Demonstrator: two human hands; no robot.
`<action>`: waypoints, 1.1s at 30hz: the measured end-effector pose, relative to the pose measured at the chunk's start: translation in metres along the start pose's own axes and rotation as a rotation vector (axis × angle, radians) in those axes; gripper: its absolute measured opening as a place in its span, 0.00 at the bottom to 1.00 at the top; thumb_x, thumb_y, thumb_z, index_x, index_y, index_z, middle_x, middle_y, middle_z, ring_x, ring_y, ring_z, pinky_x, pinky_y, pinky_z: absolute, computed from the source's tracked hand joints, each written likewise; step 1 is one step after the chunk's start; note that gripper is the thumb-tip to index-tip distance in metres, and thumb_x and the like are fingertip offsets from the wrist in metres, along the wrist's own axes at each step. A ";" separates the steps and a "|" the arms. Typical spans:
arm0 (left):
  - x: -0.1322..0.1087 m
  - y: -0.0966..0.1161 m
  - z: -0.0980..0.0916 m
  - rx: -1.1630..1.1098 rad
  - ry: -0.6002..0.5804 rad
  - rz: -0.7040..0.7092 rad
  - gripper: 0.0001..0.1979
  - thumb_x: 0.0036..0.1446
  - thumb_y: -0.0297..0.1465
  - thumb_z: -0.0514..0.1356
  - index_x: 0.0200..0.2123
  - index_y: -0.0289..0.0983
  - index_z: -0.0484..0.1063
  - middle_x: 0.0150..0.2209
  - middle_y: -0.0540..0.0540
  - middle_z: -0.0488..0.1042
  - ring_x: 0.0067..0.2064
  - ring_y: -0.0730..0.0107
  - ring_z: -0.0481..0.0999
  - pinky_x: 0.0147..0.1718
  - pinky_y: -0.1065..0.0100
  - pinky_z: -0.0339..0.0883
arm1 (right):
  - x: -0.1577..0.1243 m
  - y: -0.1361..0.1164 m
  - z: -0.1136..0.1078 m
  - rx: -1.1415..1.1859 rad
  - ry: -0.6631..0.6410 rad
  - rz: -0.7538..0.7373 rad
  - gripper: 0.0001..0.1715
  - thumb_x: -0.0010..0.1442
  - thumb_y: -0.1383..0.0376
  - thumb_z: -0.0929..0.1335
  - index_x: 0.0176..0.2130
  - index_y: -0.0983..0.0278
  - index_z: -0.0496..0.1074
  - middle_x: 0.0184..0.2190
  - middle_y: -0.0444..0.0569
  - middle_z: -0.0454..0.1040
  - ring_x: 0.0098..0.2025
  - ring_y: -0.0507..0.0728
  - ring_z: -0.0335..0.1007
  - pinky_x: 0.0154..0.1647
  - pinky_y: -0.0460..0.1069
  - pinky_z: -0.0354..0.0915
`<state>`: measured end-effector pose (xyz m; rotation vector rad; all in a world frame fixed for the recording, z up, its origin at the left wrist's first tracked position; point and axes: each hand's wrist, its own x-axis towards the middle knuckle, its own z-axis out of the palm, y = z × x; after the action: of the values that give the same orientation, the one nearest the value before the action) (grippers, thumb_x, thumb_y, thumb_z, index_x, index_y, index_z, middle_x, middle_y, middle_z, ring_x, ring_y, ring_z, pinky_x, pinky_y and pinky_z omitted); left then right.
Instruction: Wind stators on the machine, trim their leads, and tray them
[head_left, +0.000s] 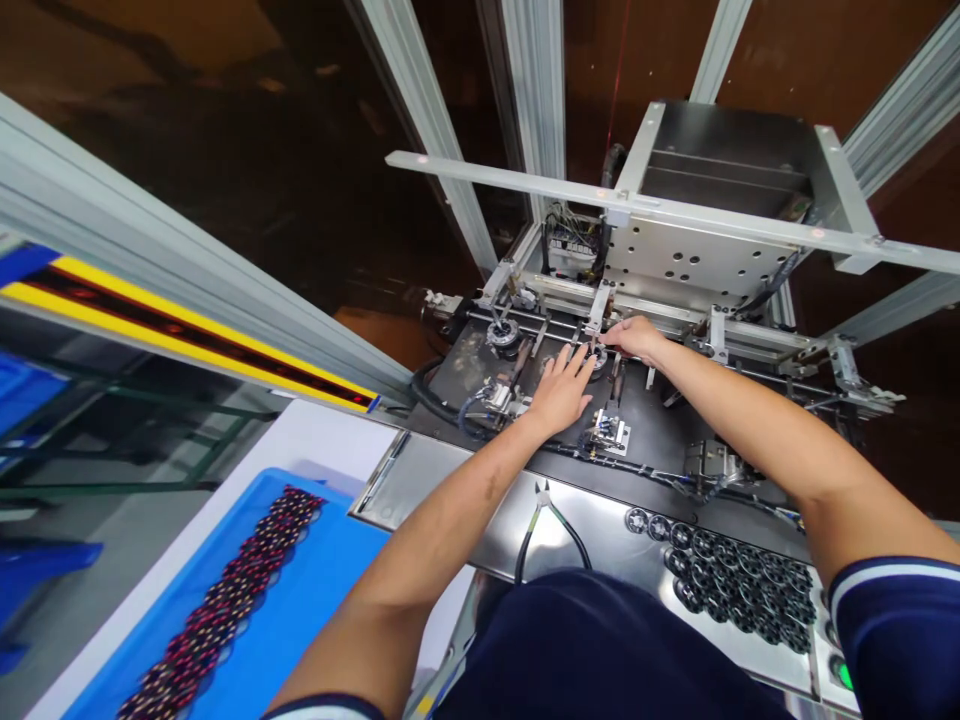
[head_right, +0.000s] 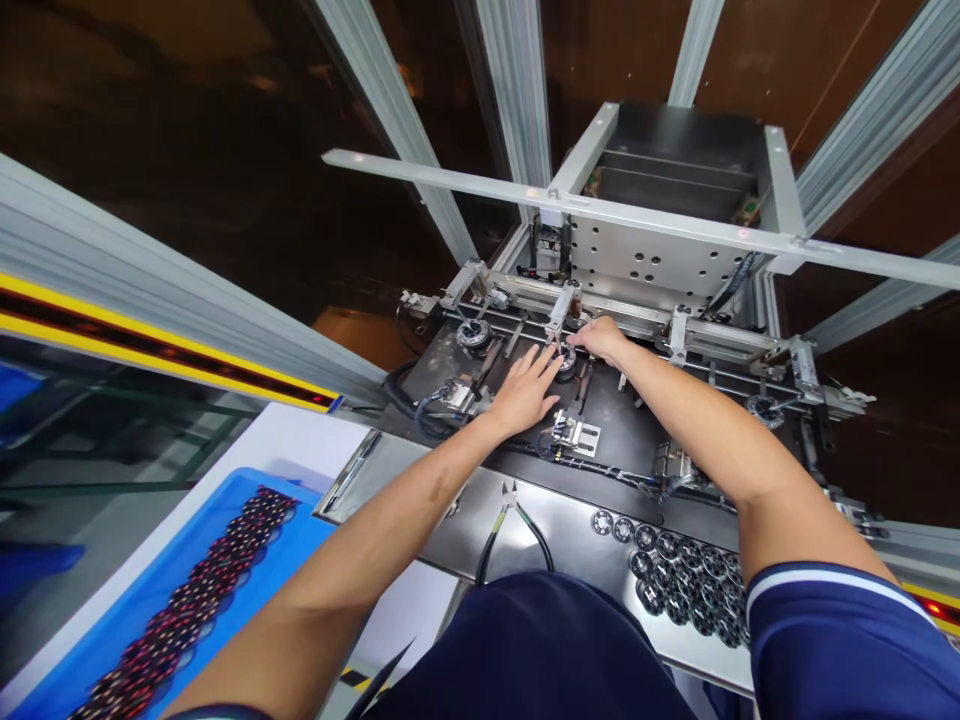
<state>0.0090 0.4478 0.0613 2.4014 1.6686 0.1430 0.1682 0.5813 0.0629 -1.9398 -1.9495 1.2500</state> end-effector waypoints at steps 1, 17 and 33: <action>0.001 0.001 -0.001 0.006 -0.003 0.003 0.35 0.61 0.30 0.61 0.69 0.35 0.54 0.74 0.38 0.49 0.73 0.41 0.46 0.67 0.43 0.52 | -0.003 0.000 0.002 0.024 -0.019 -0.009 0.15 0.68 0.58 0.69 0.47 0.68 0.72 0.42 0.49 0.75 0.39 0.54 0.75 0.39 0.51 0.75; 0.000 0.004 -0.008 0.092 -0.060 0.025 0.39 0.57 0.28 0.64 0.69 0.35 0.53 0.73 0.36 0.48 0.72 0.42 0.51 0.66 0.44 0.53 | -0.080 -0.014 -0.022 0.003 0.063 -0.281 0.14 0.54 0.62 0.78 0.38 0.67 0.78 0.37 0.46 0.79 0.42 0.56 0.75 0.46 0.49 0.69; 0.015 0.100 -0.062 0.056 -0.078 0.304 0.20 0.65 0.36 0.58 0.58 0.36 0.70 0.60 0.40 0.74 0.62 0.56 0.71 0.62 0.60 0.63 | -0.131 0.133 -0.075 -0.262 0.233 -0.218 0.10 0.61 0.62 0.74 0.39 0.67 0.76 0.48 0.50 0.76 0.54 0.59 0.71 0.58 0.60 0.66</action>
<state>0.0937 0.4356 0.1439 2.6519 1.2831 0.0496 0.3390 0.4790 0.0902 -1.8177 -2.2136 0.7112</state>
